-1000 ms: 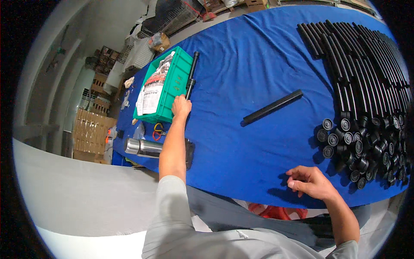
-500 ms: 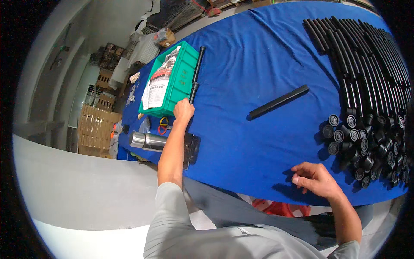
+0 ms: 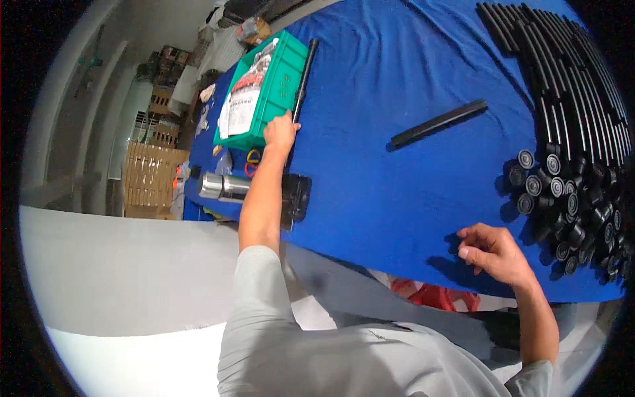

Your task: The person attaches end caps onto pipes by hand and places the assembled pipes on the table.

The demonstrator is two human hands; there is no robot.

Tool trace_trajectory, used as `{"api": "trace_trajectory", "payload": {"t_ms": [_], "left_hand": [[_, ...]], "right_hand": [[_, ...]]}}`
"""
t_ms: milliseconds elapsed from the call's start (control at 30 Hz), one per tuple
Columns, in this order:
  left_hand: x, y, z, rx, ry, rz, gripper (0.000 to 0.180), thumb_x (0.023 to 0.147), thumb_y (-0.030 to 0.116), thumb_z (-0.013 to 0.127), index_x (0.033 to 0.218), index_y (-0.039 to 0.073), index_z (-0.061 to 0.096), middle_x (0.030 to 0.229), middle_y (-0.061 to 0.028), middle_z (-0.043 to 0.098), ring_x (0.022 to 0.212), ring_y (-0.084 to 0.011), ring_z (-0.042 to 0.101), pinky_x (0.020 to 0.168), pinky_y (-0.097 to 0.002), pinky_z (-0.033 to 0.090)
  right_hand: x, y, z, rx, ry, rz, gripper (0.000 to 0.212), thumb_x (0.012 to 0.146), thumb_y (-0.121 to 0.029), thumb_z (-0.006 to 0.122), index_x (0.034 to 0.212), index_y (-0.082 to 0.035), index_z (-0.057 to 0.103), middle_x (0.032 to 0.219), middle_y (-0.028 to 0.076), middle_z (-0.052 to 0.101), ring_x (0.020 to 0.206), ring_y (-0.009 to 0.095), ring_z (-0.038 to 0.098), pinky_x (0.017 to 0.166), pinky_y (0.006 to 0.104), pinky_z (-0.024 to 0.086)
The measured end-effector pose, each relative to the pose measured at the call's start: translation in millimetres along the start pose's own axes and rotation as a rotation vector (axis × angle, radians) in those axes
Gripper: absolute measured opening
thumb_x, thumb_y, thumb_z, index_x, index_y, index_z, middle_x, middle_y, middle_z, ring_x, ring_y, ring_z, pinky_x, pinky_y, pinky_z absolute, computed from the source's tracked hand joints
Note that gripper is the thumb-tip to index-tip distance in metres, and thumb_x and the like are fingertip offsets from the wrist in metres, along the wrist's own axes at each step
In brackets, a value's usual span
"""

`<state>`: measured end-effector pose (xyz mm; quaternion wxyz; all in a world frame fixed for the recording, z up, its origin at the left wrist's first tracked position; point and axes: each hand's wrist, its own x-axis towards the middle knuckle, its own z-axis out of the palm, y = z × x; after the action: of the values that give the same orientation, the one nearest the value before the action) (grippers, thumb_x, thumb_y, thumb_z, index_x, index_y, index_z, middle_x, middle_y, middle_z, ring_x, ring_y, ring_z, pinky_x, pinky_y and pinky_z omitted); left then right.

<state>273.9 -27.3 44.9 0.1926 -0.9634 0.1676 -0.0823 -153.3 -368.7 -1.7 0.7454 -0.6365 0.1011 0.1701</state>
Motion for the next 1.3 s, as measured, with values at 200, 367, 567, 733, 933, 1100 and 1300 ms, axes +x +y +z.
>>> {"api": "trace_trajectory", "payload": {"t_ms": [200,367,567,733,933,1100,1300], "left_hand": [[-33.6,-4.6,-33.1,-0.037,0.092,0.041,0.043,0.087,0.038,0.069,0.119,0.010,0.065,0.094,-0.0214,0.071,0.089,-0.0407,0.069,0.075,-0.0514,0.055],[-71.0,-20.3,-39.8,-0.256,0.119,-0.008,0.032,0.088,0.027,0.066,0.111,0.005,0.068,0.102,-0.0217,0.070,0.094,-0.0415,0.067,0.082,-0.0501,0.053],[-93.3,-20.7,-17.4,-0.229,0.103,0.052,0.033,0.087,0.024,0.068,0.115,0.007,0.068,0.107,-0.0207,0.068,0.097,-0.0401,0.066,0.083,-0.0504,0.053],[-91.5,-15.3,-15.8,-0.217,0.076,0.014,0.034,0.087,0.023,0.068,0.117,0.007,0.066,0.109,-0.0194,0.068,0.098,-0.0395,0.066,0.086,-0.0496,0.053],[-67.2,5.4,-25.4,-0.234,0.082,0.045,0.035,0.088,0.023,0.068,0.118,0.007,0.065,0.108,-0.0186,0.067,0.099,-0.0402,0.065,0.086,-0.0502,0.052],[-5.1,19.2,-18.0,-0.354,0.134,0.090,0.044,0.090,0.026,0.064,0.129,0.006,0.058,0.128,-0.0248,0.056,0.116,-0.0412,0.057,0.095,-0.0496,0.048],[73.7,46.5,10.8,-0.320,0.054,0.037,0.055,0.094,0.035,0.059,0.141,0.007,0.049,0.146,-0.0270,0.042,0.130,-0.0440,0.045,0.106,-0.0524,0.042]], "right_hand": [[3.8,3.3,1.5,-0.057,0.004,-0.042,0.037,0.089,-0.020,0.072,0.113,0.006,0.063,0.080,0.006,0.067,0.063,0.009,0.061,0.052,0.0269,0.051],[0.1,3.0,3.2,-0.096,0.018,-0.046,0.037,0.089,-0.020,0.072,0.113,0.007,0.063,0.076,0.006,0.066,0.060,0.010,0.060,0.052,0.0270,0.050],[-0.7,2.2,6.0,-0.120,0.039,-0.048,0.037,0.089,-0.021,0.072,0.113,0.006,0.063,0.076,0.006,0.066,0.062,0.010,0.060,0.053,0.0269,0.051],[-0.8,-2.6,8.3,-0.122,0.043,-0.058,0.038,0.089,-0.022,0.072,0.114,0.005,0.063,0.076,0.006,0.066,0.065,0.011,0.061,0.054,0.0271,0.051],[-0.2,5.3,7.2,-0.144,0.058,-0.077,0.039,0.088,-0.022,0.073,0.114,0.006,0.064,0.077,0.006,0.067,0.066,0.011,0.063,0.055,0.0275,0.051],[-2.0,-4.8,7.1,-0.216,0.026,-0.034,0.039,0.088,-0.022,0.074,0.113,0.007,0.064,0.076,0.009,0.067,0.061,0.011,0.062,0.054,0.0279,0.051],[-3.0,-1.3,0.1,-0.088,0.026,-0.006,0.038,0.088,-0.016,0.073,0.116,0.008,0.062,0.085,0.010,0.069,0.064,0.011,0.063,0.055,0.0267,0.053]]}}
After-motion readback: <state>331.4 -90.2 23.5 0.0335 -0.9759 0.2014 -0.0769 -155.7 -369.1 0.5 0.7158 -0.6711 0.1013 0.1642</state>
